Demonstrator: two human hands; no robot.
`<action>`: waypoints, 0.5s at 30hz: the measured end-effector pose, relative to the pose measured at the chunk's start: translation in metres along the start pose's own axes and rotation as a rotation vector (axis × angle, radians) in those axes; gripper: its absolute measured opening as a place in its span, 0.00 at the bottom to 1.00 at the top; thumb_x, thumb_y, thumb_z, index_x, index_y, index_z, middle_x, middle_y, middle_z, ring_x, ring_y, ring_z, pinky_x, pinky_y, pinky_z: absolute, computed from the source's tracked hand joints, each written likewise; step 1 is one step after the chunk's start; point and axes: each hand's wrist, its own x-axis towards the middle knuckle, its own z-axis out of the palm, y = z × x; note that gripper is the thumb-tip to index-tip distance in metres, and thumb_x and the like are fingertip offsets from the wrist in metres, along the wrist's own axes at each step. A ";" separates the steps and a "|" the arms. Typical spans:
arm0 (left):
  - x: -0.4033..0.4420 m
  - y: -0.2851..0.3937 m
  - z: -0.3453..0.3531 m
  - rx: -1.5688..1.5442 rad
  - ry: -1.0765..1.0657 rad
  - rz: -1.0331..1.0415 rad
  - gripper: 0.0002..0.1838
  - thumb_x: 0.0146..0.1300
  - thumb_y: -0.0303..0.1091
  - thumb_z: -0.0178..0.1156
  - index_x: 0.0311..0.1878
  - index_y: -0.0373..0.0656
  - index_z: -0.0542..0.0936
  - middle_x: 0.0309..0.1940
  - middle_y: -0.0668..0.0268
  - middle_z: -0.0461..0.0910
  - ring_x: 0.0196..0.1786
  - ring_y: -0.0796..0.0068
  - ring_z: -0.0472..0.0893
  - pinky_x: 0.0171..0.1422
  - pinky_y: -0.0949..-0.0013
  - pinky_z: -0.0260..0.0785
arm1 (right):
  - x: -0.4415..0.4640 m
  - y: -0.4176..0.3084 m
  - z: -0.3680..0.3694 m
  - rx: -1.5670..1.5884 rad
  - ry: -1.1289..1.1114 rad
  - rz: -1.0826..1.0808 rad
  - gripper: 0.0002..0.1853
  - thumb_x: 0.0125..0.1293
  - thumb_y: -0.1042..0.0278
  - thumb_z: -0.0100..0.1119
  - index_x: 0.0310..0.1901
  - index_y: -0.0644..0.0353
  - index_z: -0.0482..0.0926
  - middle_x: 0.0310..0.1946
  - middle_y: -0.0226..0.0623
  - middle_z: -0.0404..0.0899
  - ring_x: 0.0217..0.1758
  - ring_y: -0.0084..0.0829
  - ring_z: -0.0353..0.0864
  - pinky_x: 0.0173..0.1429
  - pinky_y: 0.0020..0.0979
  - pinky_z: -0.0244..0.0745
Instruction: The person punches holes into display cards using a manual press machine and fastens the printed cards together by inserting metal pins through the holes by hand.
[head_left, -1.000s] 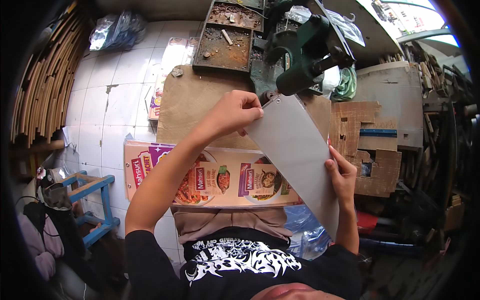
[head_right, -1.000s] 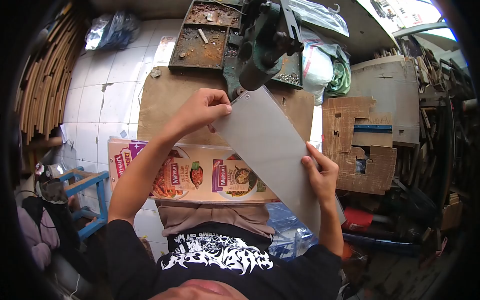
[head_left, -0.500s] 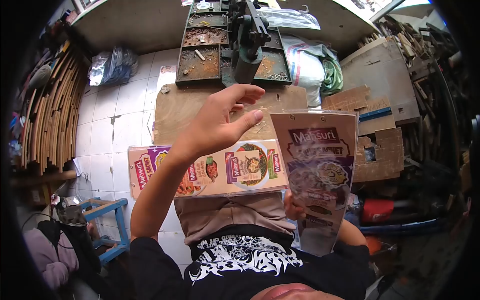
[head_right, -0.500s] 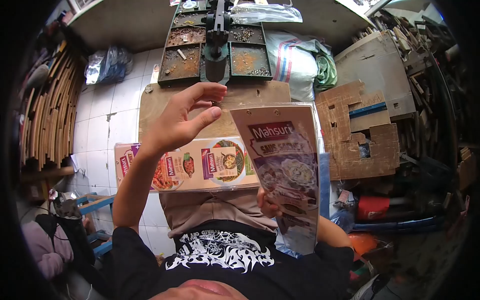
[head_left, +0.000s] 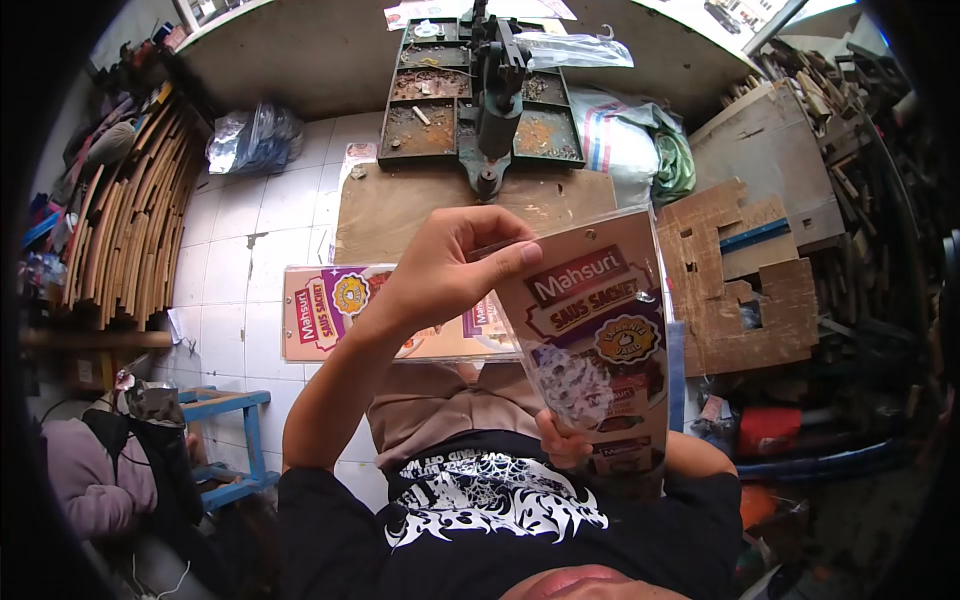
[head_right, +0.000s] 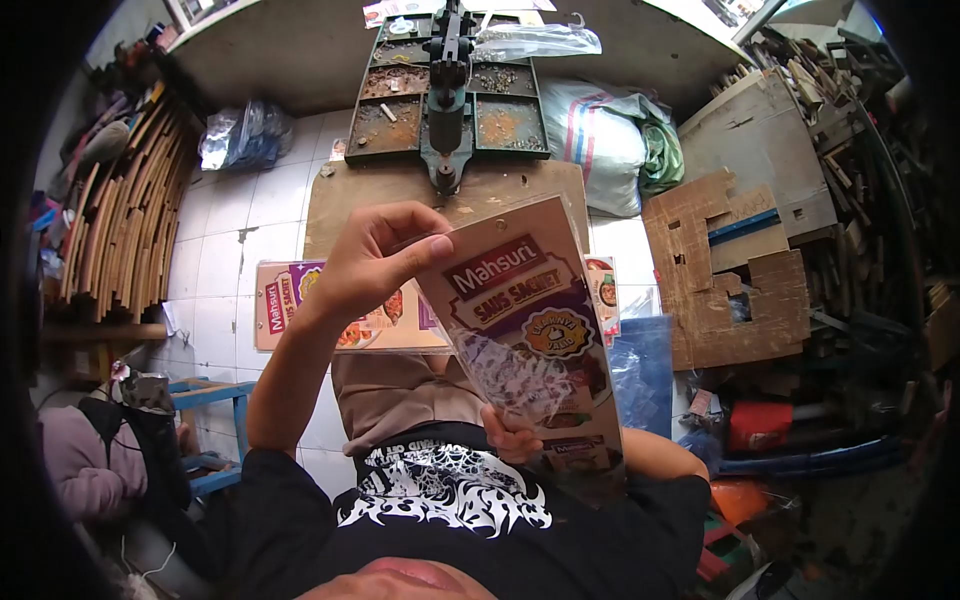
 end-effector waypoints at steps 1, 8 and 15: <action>-0.006 -0.001 -0.002 0.026 0.021 -0.001 0.11 0.71 0.29 0.65 0.50 0.31 0.81 0.41 0.66 0.84 0.44 0.83 0.82 0.49 0.76 0.76 | 0.000 -0.001 -0.001 -0.010 0.004 0.000 0.25 0.75 0.48 0.50 0.48 0.68 0.76 0.24 0.28 0.70 0.25 0.20 0.68 0.28 0.22 0.60; -0.074 -0.056 -0.026 0.000 0.015 0.427 0.06 0.65 0.25 0.67 0.43 0.36 0.85 0.44 0.55 0.85 0.55 0.59 0.84 0.69 0.55 0.73 | 0.003 0.008 0.027 -0.988 0.913 -0.263 0.21 0.79 0.51 0.48 0.36 0.59 0.80 0.26 0.20 0.73 0.30 0.14 0.69 0.33 0.23 0.62; -0.128 -0.065 -0.024 -0.598 0.339 0.120 0.36 0.73 0.45 0.62 0.74 0.32 0.62 0.65 0.50 0.72 0.66 0.60 0.76 0.71 0.60 0.70 | 0.002 -0.031 0.095 -1.910 1.287 -0.274 0.16 0.72 0.58 0.57 0.34 0.64 0.80 0.21 0.41 0.76 0.24 0.34 0.76 0.32 0.35 0.68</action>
